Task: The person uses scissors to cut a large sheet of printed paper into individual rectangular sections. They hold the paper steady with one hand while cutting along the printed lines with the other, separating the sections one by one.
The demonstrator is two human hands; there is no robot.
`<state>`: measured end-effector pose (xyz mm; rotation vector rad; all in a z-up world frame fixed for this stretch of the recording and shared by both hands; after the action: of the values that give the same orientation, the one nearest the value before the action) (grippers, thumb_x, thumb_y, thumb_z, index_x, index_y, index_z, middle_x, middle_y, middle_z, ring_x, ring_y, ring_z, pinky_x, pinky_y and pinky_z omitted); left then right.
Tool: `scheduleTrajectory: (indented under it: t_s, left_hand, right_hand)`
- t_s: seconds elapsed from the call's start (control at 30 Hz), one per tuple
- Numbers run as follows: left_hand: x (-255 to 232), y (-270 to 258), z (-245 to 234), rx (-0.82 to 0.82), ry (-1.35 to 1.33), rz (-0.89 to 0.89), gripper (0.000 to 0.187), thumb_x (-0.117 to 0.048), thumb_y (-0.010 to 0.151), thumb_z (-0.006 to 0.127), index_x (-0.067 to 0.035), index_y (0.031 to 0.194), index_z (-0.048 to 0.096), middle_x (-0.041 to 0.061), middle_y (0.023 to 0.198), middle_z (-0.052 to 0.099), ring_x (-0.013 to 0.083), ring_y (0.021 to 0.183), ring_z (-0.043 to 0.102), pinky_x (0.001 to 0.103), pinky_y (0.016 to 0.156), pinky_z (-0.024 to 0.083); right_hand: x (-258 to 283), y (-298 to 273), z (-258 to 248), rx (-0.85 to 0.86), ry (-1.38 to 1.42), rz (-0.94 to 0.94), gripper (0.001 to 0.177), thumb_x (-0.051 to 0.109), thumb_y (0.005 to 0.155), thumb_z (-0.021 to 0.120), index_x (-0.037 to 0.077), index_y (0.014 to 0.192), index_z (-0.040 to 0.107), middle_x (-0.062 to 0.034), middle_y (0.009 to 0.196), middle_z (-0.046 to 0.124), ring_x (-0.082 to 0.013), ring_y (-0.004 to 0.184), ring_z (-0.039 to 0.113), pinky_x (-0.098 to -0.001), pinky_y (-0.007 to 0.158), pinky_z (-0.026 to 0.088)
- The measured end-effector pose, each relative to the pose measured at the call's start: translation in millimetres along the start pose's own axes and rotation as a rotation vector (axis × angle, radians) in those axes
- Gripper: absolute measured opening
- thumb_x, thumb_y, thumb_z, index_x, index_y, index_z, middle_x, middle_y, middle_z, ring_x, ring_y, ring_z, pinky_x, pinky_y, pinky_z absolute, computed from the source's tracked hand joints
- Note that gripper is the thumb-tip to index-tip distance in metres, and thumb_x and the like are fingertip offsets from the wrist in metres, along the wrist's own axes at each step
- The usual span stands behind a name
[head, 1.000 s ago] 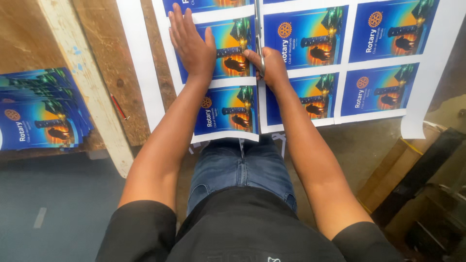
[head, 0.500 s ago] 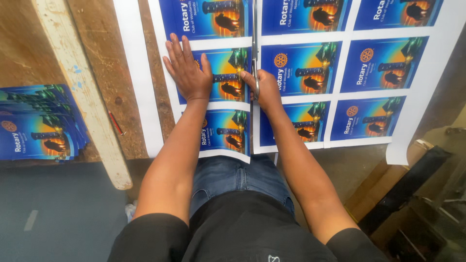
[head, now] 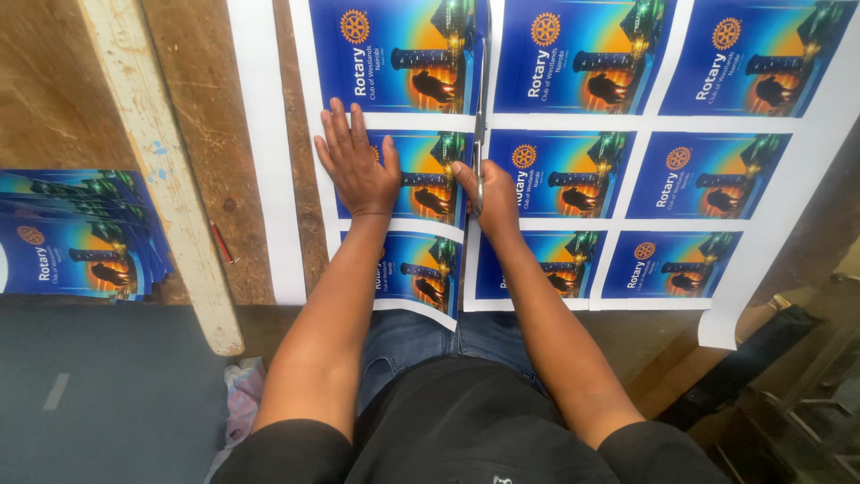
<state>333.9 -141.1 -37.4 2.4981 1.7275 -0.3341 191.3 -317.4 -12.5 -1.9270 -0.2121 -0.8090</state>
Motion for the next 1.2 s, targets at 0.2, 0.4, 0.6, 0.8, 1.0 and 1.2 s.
scheduleTrajectory:
  t_s: [0.2,0.4,0.6,0.8,1.0,1.2]
  left_hand:
    - [-0.5,0.5,0.3,-0.011,-0.002,0.007,0.067,-0.047,0.107,0.047,-0.022,0.164,0.023,0.007,0.173,0.011,0.0291,0.16,0.01,0.057,0.127,0.008]
    - [-0.4,1.7,1.2,0.023,-0.011,-0.007,0.067,-0.048,0.106,0.045,-0.023,0.164,0.023,0.007,0.173,0.011,0.0287,0.16,0.009,0.056,0.127,0.006]
    - [-0.4,1.0,0.6,0.033,-0.01,-0.015,0.067,-0.049,0.106,0.045,-0.023,0.164,0.024,0.007,0.172,0.012,0.0288,0.16,0.009,0.057,0.127,0.006]
    - [-0.5,1.9,1.2,0.029,-0.002,-0.018,0.066,-0.048,0.106,0.045,-0.024,0.164,0.023,0.006,0.172,0.011,0.028,0.16,0.008,0.057,0.127,0.007]
    - [-0.3,1.8,0.9,0.019,-0.018,-0.021,0.067,-0.048,0.105,0.046,-0.024,0.163,0.024,0.006,0.172,0.012,0.0284,0.159,0.01,0.057,0.126,0.008]
    - [-1.1,1.7,-0.1,0.027,-0.012,-0.017,0.067,-0.048,0.105,0.045,-0.023,0.164,0.024,0.006,0.172,0.012,0.0282,0.159,0.009,0.056,0.126,0.007]
  right_hand:
    - [1.1,0.5,-0.5,-0.006,-0.041,-0.025,0.055,0.054,0.096,0.075,0.008,0.072,0.059,-0.0098,0.053,0.06,-0.0201,0.049,0.065,-0.0294,0.054,0.052]
    - [5.2,-2.2,-1.0,0.009,-0.008,-0.014,0.052,0.054,0.095,0.076,0.009,0.074,0.061,-0.0091,0.053,0.06,-0.0197,0.049,0.064,-0.0272,0.054,0.05]
    - [22.0,6.0,-0.5,-0.006,0.028,-0.014,0.052,0.055,0.093,0.077,0.009,0.075,0.062,-0.0086,0.053,0.06,-0.0199,0.049,0.065,-0.0308,0.056,0.051]
    - [46.1,10.3,-5.6,-0.009,0.061,-0.041,0.051,0.052,0.094,0.076,0.008,0.073,0.06,-0.0072,0.051,0.058,-0.0171,0.048,0.063,-0.0269,0.054,0.049]
    - [42.9,14.5,-3.4,-0.02,0.004,-0.055,0.051,0.051,0.094,0.078,0.008,0.073,0.06,-0.0094,0.051,0.059,-0.0191,0.046,0.064,-0.0271,0.053,0.049]
    - [42.2,15.8,-3.8,-0.025,-0.005,-0.051,0.052,0.051,0.094,0.078,0.006,0.073,0.06,-0.0105,0.052,0.059,-0.0193,0.048,0.064,-0.0291,0.055,0.049]
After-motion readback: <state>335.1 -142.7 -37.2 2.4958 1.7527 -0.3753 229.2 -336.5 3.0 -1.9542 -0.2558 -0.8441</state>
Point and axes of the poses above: each hand's wrist, its own y-axis towards the middle knuckle, its own z-axis out of the palm, x = y × z, the point moved 5 cm from there along y, towards the middle knuckle
